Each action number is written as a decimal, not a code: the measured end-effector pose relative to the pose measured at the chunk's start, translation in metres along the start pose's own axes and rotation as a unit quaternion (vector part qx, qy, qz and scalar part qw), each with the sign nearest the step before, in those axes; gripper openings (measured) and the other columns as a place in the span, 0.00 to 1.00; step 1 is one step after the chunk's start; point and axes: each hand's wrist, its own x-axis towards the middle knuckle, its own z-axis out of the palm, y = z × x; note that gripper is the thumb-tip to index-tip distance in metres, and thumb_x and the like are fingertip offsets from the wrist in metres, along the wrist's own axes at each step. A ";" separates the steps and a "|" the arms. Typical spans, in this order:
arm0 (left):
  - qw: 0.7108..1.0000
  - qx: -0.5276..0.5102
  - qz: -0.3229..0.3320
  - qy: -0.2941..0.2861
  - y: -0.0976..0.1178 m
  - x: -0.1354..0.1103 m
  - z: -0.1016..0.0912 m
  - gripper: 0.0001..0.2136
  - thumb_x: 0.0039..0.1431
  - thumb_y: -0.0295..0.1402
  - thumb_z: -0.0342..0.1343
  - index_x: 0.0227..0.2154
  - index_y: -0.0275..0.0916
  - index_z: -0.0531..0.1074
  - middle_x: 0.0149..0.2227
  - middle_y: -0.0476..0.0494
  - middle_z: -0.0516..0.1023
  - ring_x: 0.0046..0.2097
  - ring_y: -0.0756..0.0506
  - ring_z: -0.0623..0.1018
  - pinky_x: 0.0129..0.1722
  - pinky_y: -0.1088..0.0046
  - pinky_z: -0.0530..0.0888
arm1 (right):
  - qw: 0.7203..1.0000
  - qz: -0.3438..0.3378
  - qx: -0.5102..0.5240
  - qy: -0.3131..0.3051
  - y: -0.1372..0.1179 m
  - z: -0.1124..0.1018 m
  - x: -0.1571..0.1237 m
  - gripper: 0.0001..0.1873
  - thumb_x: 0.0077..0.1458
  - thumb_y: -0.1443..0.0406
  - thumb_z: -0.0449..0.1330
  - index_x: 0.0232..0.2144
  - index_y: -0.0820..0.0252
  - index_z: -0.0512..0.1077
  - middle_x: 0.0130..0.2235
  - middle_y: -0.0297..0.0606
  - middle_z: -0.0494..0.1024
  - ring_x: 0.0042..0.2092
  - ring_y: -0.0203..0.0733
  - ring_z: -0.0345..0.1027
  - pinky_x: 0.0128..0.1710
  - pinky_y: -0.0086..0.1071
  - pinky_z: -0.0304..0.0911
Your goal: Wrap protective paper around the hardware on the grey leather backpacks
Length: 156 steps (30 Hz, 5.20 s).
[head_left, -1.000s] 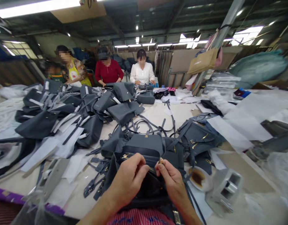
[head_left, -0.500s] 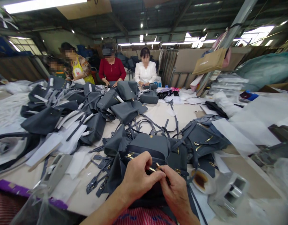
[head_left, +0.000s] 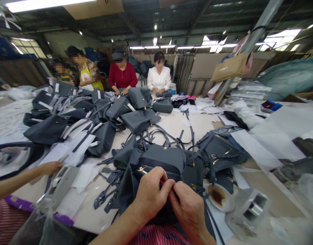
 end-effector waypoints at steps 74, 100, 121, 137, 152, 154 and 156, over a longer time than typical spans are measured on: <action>0.987 -0.112 -0.106 -0.055 -0.028 0.022 0.022 0.07 0.45 0.28 0.48 0.16 0.39 0.58 0.18 0.55 0.59 0.24 0.52 0.61 0.25 0.76 0.57 | 0.984 0.142 0.024 -0.105 0.013 0.028 -0.013 0.16 0.62 0.63 0.49 0.23 0.57 0.68 0.23 0.37 0.73 0.25 0.39 0.66 0.27 0.31 0.49; 0.961 -0.083 0.040 -0.261 -0.013 -0.016 -0.067 0.11 0.59 0.31 0.50 0.22 0.39 0.70 0.34 0.43 0.76 0.37 0.47 0.75 0.40 0.73 0.71 | 0.809 0.398 0.424 -0.084 0.043 0.020 -0.023 0.21 0.57 0.48 0.54 0.29 0.59 0.72 0.28 0.33 0.72 0.25 0.34 0.58 0.26 0.28 0.57; 0.970 0.128 -0.116 0.172 -0.151 -0.073 -0.095 0.11 0.55 0.39 0.50 0.27 0.43 0.77 0.45 0.42 0.80 0.53 0.37 0.74 0.57 0.54 0.69 | 0.897 0.381 0.201 -0.100 0.143 0.064 0.038 0.15 0.44 0.52 0.59 0.27 0.58 0.75 0.28 0.38 0.77 0.32 0.46 0.69 0.35 0.38 0.63; 0.911 -0.306 -0.274 0.047 -0.110 -0.053 -0.065 0.27 0.54 0.57 0.49 0.36 0.36 0.76 0.36 0.37 0.80 0.36 0.42 0.79 0.35 0.67 0.76 | 0.954 0.133 0.216 -0.162 0.106 0.064 0.072 0.07 0.54 0.60 0.59 0.31 0.55 0.76 0.33 0.38 0.78 0.38 0.46 0.72 0.41 0.36 0.66; 0.837 -0.406 -0.311 -0.193 -0.067 -0.014 -0.005 0.12 0.43 0.36 0.58 0.29 0.34 0.69 0.26 0.43 0.79 0.20 0.52 0.74 0.18 0.79 0.68 | 0.961 0.224 0.163 0.012 0.055 0.019 -0.068 0.11 0.53 0.62 0.61 0.40 0.54 0.77 0.38 0.41 0.78 0.40 0.46 0.72 0.40 0.39 0.68; 0.839 -0.406 -0.312 -0.182 -0.066 -0.017 -0.003 0.11 0.42 0.36 0.58 0.29 0.34 0.69 0.25 0.44 0.79 0.20 0.52 0.74 0.18 0.79 0.69 | 0.859 0.415 0.296 -0.037 0.047 0.017 -0.079 0.15 0.50 0.54 0.65 0.36 0.57 0.77 0.31 0.39 0.77 0.32 0.43 0.72 0.31 0.35 0.69; 0.839 -0.407 -0.313 -0.183 -0.063 -0.020 -0.004 0.11 0.43 0.36 0.58 0.29 0.34 0.68 0.24 0.44 0.79 0.20 0.52 0.74 0.18 0.79 0.69 | 0.697 0.551 0.445 -0.111 0.036 0.016 -0.083 0.20 0.48 0.49 0.65 0.33 0.60 0.77 0.25 0.36 0.76 0.25 0.38 0.70 0.23 0.29 0.65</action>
